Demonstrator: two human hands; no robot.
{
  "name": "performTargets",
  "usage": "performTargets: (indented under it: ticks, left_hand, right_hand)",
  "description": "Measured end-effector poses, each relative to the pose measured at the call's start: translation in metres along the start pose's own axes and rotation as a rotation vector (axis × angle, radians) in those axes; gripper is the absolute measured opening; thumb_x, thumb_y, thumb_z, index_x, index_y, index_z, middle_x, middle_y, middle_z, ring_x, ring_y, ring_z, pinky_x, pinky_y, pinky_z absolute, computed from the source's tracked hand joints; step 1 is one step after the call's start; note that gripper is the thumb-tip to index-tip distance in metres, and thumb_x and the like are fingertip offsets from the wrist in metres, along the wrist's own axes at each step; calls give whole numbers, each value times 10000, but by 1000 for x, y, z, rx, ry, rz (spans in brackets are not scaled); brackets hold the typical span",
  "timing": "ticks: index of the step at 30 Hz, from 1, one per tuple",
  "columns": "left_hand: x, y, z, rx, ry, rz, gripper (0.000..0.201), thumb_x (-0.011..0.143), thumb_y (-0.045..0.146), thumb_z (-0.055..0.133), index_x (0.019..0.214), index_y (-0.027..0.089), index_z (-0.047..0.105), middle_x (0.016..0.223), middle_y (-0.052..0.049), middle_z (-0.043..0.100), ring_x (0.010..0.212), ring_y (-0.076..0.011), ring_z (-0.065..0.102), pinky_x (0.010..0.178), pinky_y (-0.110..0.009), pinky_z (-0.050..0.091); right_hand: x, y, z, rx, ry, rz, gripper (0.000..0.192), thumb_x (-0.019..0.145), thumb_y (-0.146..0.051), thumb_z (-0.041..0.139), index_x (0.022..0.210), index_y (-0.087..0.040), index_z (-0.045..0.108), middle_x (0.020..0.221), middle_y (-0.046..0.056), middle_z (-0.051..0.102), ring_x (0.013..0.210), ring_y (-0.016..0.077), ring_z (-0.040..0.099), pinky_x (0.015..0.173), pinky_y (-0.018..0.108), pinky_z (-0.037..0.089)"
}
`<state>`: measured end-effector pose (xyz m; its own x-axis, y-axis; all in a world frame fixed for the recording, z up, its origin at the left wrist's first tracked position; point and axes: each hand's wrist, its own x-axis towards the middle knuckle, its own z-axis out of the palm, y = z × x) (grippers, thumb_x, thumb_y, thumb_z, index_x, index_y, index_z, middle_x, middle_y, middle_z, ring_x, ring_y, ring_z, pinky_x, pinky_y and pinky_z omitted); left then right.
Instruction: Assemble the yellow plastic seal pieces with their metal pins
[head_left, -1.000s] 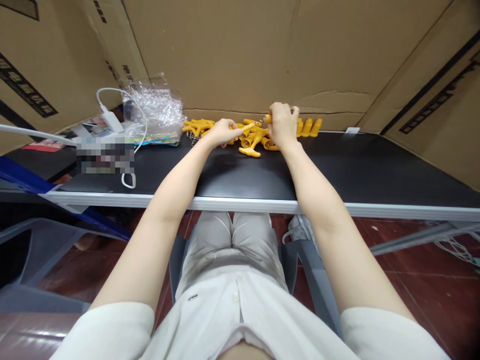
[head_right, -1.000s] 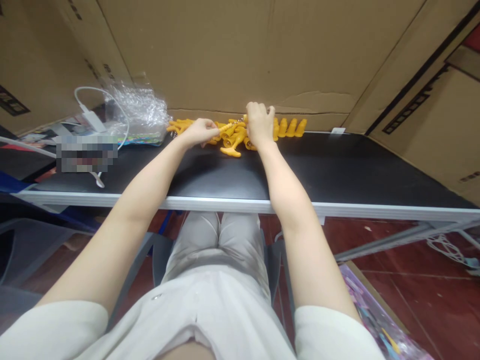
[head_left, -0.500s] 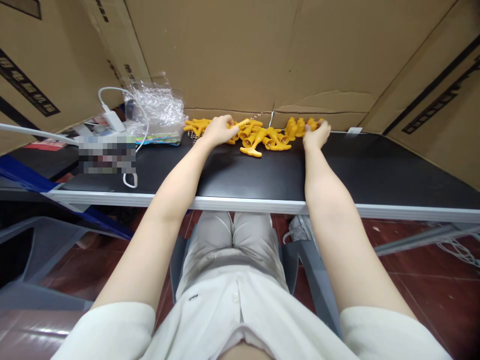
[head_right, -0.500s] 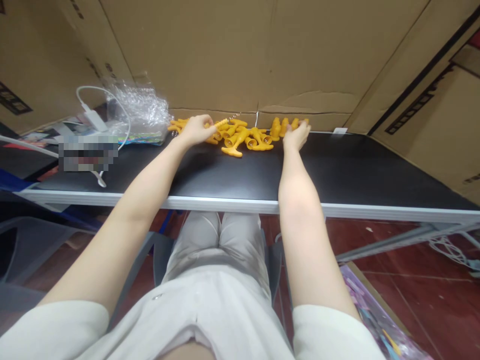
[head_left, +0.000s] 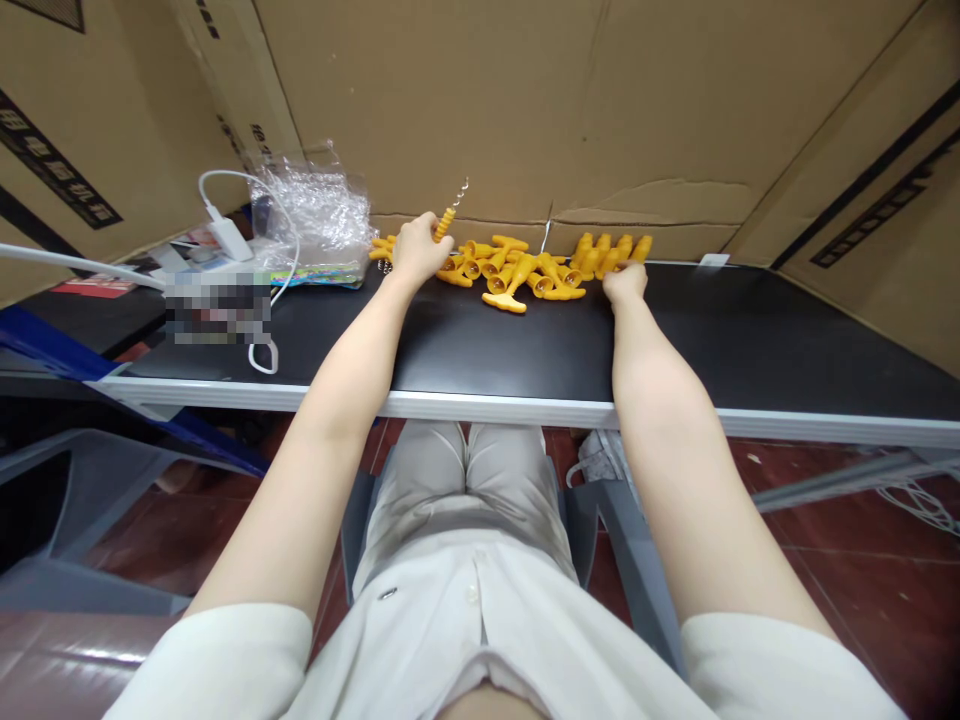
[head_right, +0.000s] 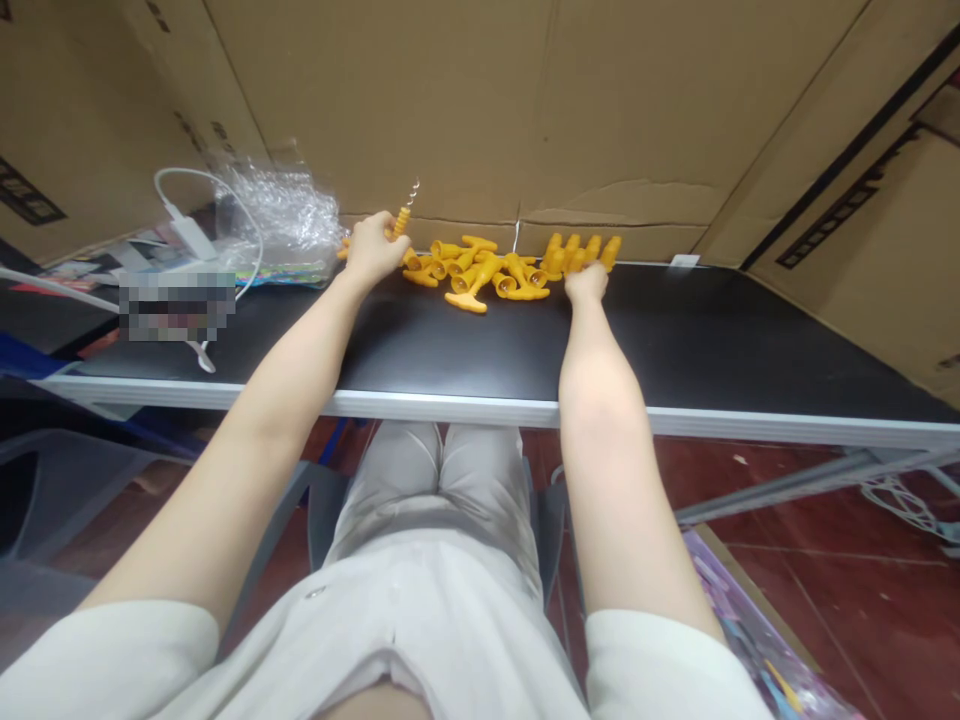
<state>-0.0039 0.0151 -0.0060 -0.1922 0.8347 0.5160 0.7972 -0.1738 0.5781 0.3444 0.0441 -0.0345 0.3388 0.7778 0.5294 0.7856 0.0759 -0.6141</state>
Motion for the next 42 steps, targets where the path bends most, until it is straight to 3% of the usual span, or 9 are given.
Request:
performTargets:
  ticks: [5,9,13,17,21,25,32,38,42]
  left_hand:
    - [7,-19,-3,-46,70,-76,227,853,230,645,1069,245,712,1121,-94,791,1314,-336,698,1215,-489,514]
    - [10,-32,-6,-54,96,-141,320,845,207,595,1145,228,705,1173,-113,793,1258,-328,728,1182,-514,540]
    - [9,-44,-9,-85,77,-206,462,841,285,631,1301,277,668,1311,-130,757,1348,-368,684,1210,-577,511]
    - [9,-54,-10,-78,117,-194,610,805,275,674,1412,298,621,1418,-129,726,1433,-355,620,1263,-548,467]
    - [5,-56,-11,32,19,-202,672,823,313,675,1488,276,594,1532,-147,674,1489,-348,589,1270,-538,450]
    - [0,-52,-11,99,-76,-218,767,820,515,737,1501,196,589,1547,-164,677,1511,-346,563,1267,-544,392]
    - [5,-55,-3,89,-106,-205,823,843,631,719,1495,143,609,1641,-175,583,1536,-367,528,1294,-508,389]
    - [11,-62,6,41,-59,-160,753,832,576,754,1468,192,631,1683,-175,514,1562,-361,485,1312,-525,371]
    - [7,-62,11,71,-114,-143,700,850,292,711,1533,225,570,1719,-166,483,1636,-359,406,1346,-603,343]
  right_hand:
    - [3,6,4,-18,-105,268,170,957,-118,617,1059,-78,748,1282,213,748,1309,328,711,1185,522,506]
    - [6,5,7,5,-93,238,99,933,-114,644,959,-95,738,1246,192,757,1324,361,694,1185,625,473]
    - [4,3,6,-57,-128,240,121,909,-73,646,997,-92,726,1297,211,743,1380,370,667,1202,596,460]
    - [1,0,4,-62,-133,221,181,905,-50,619,1042,-94,729,1320,201,740,1392,372,658,1199,598,458]
    - [0,-2,1,-61,-123,223,243,950,-51,565,1088,-92,761,1378,240,722,1378,357,665,1218,547,474]
    - [-2,-7,-2,-78,-106,228,310,963,-60,551,1157,-122,785,1385,215,731,1369,345,680,1227,500,500]
    - [-5,-10,-5,-61,-126,228,301,966,-78,543,1155,-126,773,1382,232,727,1377,358,661,1230,516,486]
    - [-3,-10,-5,-95,-146,233,330,987,-60,540,1213,-99,778,1395,233,724,1394,361,662,1234,484,485]
    - [-3,-12,-6,-117,-150,224,345,991,-62,535,1242,-89,770,1401,236,720,1391,351,667,1233,476,490]
